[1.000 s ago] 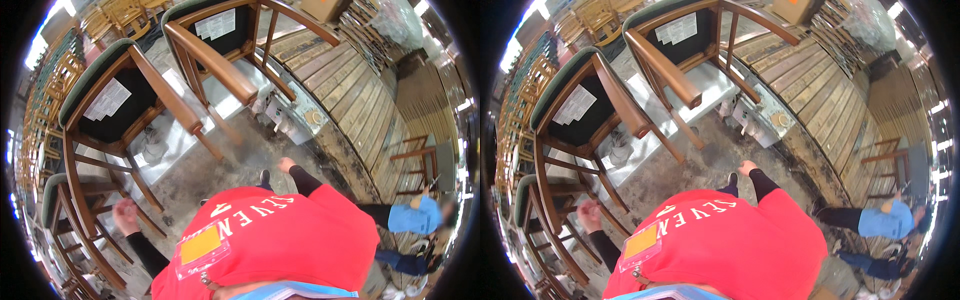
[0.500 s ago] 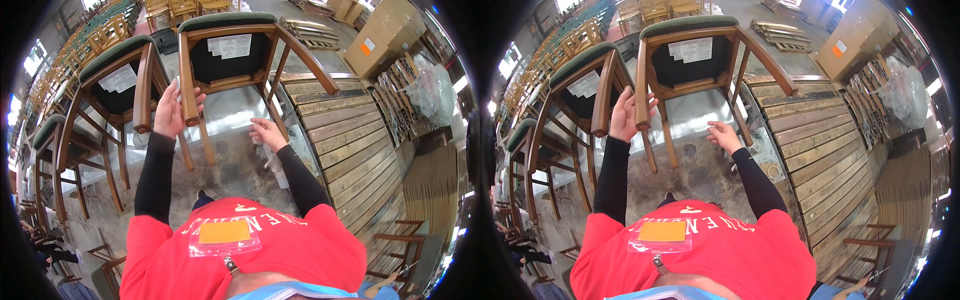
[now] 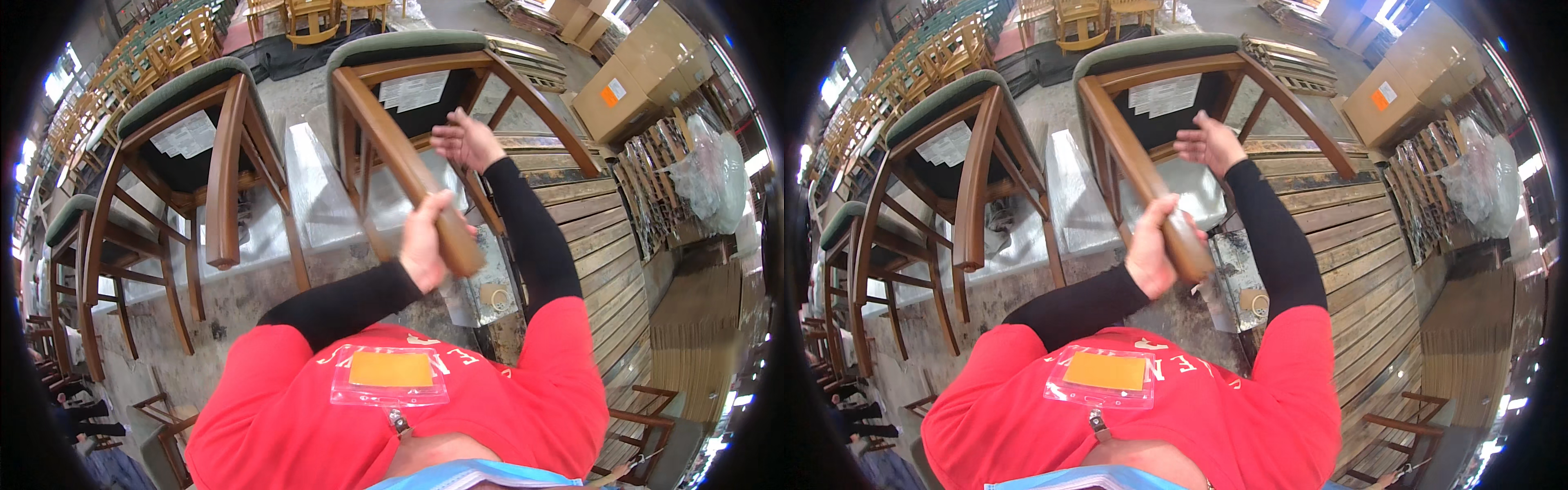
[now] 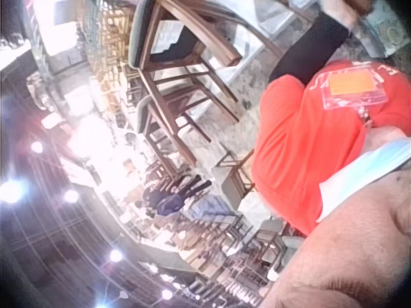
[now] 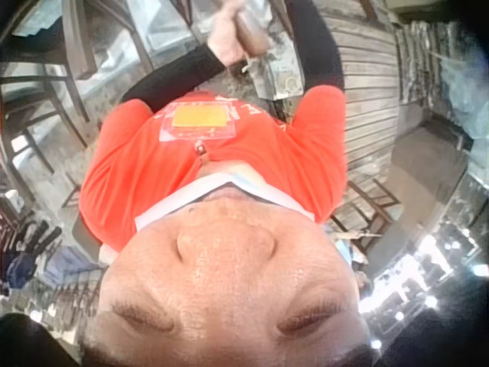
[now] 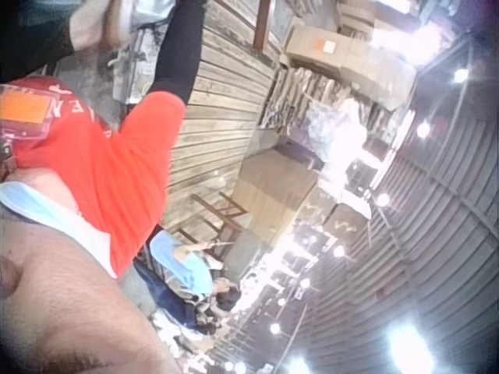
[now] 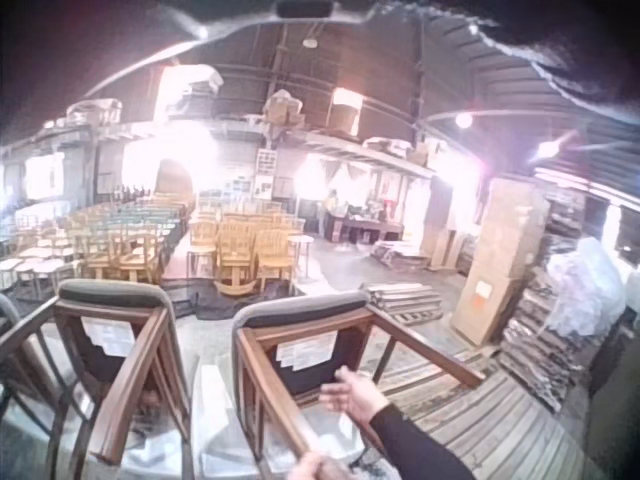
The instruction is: The person repeatedly lifts wooden chairs, wipes the underside and legs with a cloth, and sets them back down. The person handles multiple chairs one at a time in a warehouse-like area filled with furniture.
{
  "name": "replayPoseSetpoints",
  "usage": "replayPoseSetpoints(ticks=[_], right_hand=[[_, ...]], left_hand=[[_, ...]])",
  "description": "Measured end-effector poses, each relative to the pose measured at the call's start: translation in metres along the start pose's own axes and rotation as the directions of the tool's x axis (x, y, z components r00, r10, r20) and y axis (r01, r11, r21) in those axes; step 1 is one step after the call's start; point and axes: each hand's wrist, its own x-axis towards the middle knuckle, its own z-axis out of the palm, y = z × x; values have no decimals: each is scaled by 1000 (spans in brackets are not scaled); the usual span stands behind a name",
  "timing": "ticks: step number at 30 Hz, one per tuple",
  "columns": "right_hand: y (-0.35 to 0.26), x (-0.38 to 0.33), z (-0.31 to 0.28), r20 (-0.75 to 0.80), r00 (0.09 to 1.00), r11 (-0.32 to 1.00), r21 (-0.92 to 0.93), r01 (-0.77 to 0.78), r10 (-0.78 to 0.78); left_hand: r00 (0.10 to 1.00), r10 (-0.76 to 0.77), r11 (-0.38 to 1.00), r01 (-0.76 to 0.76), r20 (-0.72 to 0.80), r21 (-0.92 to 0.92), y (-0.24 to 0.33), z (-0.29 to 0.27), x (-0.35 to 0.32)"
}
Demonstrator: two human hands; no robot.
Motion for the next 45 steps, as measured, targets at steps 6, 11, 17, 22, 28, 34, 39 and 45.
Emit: replayPoseSetpoints(ticks=[6, 11, 17, 22, 28, 34, 39, 45], right_hand=[[-42, 92, 37, -103, 993, 974, 212, 82, -61], [-40, 126, 45, -208, 970, 970, 182, 163, -124], [-29, 131, 20, -197, 964, 976, 89, 199, -178], [-37, 130, 47, -149, 971, 968, 141, 207, -185], [-31, 118, 37, -289, 945, 961, 178, 211, -154], [-37, 104, 33, -389, 911, 962, 168, 216, -136], [-51, 101, 34, -356, 924, 970, 143, 198, -136], [-89, 71, -26, -459, 888, 1000, -16, 13, -19]], left_hand=[[966, -189, 964, 148, 175, 221, -38, 5, 10], [677, -651, 612, 201, 344, 765, -2, -20, 49], [876, -173, 905, -39, 450, 424, 165, -179, 145], [886, 261, 918, -105, -385, 382, 249, -267, 211], [871, 24, 893, 203, -492, 402, 240, -245, 293], [945, 76, 960, 17, -318, 280, 237, -229, 350], [923, 161, 950, -49, -350, 308, 229, -238, 373], [935, 218, 960, -155, -279, 232, 220, -223, 370]])
